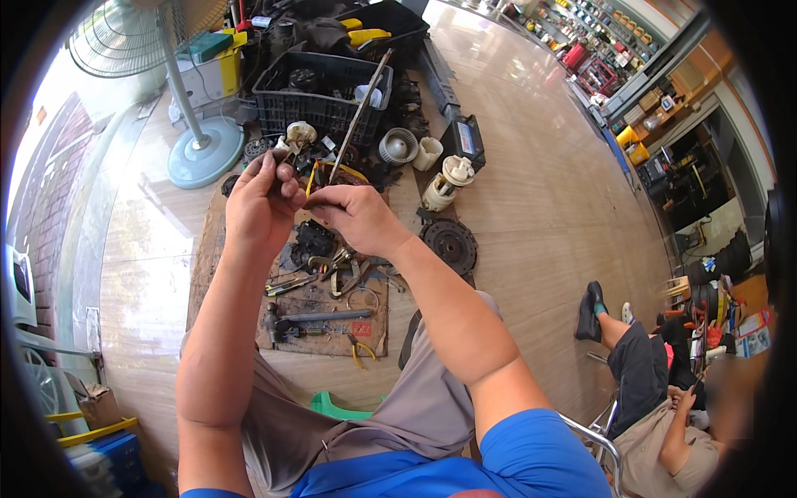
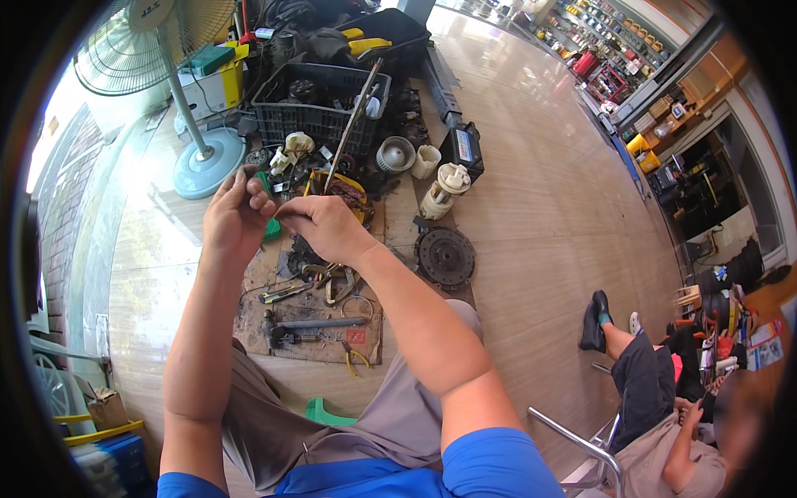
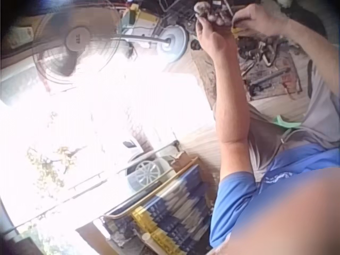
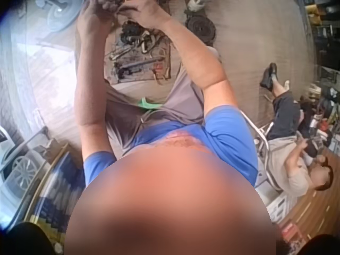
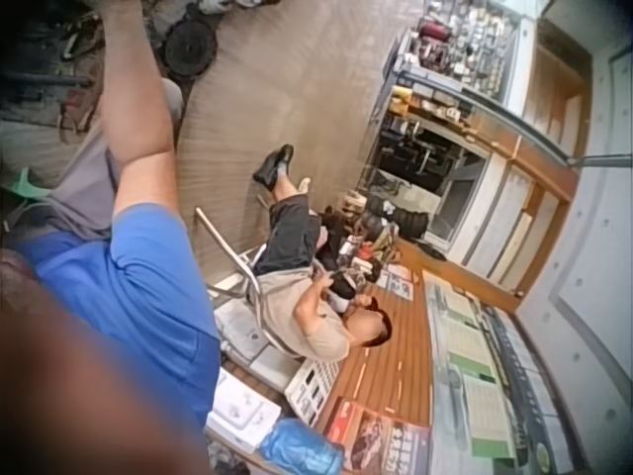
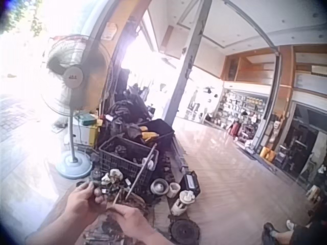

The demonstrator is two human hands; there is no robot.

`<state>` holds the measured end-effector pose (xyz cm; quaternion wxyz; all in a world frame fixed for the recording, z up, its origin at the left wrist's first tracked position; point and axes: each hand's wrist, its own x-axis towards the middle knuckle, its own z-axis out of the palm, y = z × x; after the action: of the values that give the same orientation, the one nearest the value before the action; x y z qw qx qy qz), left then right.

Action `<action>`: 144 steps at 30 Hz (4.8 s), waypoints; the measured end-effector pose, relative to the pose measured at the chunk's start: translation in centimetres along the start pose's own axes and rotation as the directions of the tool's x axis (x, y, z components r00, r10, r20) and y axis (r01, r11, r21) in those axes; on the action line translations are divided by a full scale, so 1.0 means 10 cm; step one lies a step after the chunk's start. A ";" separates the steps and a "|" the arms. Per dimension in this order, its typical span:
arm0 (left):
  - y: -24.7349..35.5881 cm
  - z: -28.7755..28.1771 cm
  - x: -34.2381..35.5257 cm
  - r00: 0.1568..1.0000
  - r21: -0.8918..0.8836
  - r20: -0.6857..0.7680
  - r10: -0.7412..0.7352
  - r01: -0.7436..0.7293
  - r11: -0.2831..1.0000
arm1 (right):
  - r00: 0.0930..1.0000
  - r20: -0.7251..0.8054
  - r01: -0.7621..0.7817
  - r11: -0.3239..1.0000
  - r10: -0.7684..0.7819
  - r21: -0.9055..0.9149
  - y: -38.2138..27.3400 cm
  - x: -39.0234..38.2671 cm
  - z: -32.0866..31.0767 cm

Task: The person is sitting on a low stool in a workshop, manipulating small electronic components and wires with their hands. They appear to be assembling or repairing a device, handling various parts and tools scattered on the floor around them.

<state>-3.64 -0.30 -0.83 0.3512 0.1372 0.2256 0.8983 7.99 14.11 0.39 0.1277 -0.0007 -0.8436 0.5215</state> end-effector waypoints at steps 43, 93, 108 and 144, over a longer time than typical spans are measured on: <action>-0.42 0.03 -0.18 0.990 0.999 -0.044 0.136 0.041 0.029 | 0.989 -0.147 -0.044 0.903 -0.021 -0.427 0.13 -0.01 -0.14; -0.34 0.03 0.03 0.998 0.041 -0.062 -0.014 0.017 0.999 | 0.981 0.005 -0.184 0.930 0.193 0.319 0.32 0.06 0.09; -0.22 0.06 0.11 0.960 -0.045 -0.262 0.094 -0.110 0.993 | 0.965 -0.071 -0.196 0.870 0.254 0.452 0.23 0.08 0.39; -0.47 -0.04 -0.10 0.985 0.967 -0.076 0.152 0.035 0.252 | 0.985 -0.170 -0.062 0.942 0.006 -0.328 0.22 0.06 -0.05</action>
<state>-0.40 1.90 -3.66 0.1422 0.2619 0.7479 0.5932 7.26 15.58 -1.19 0.1868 -0.0806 -0.9057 0.3720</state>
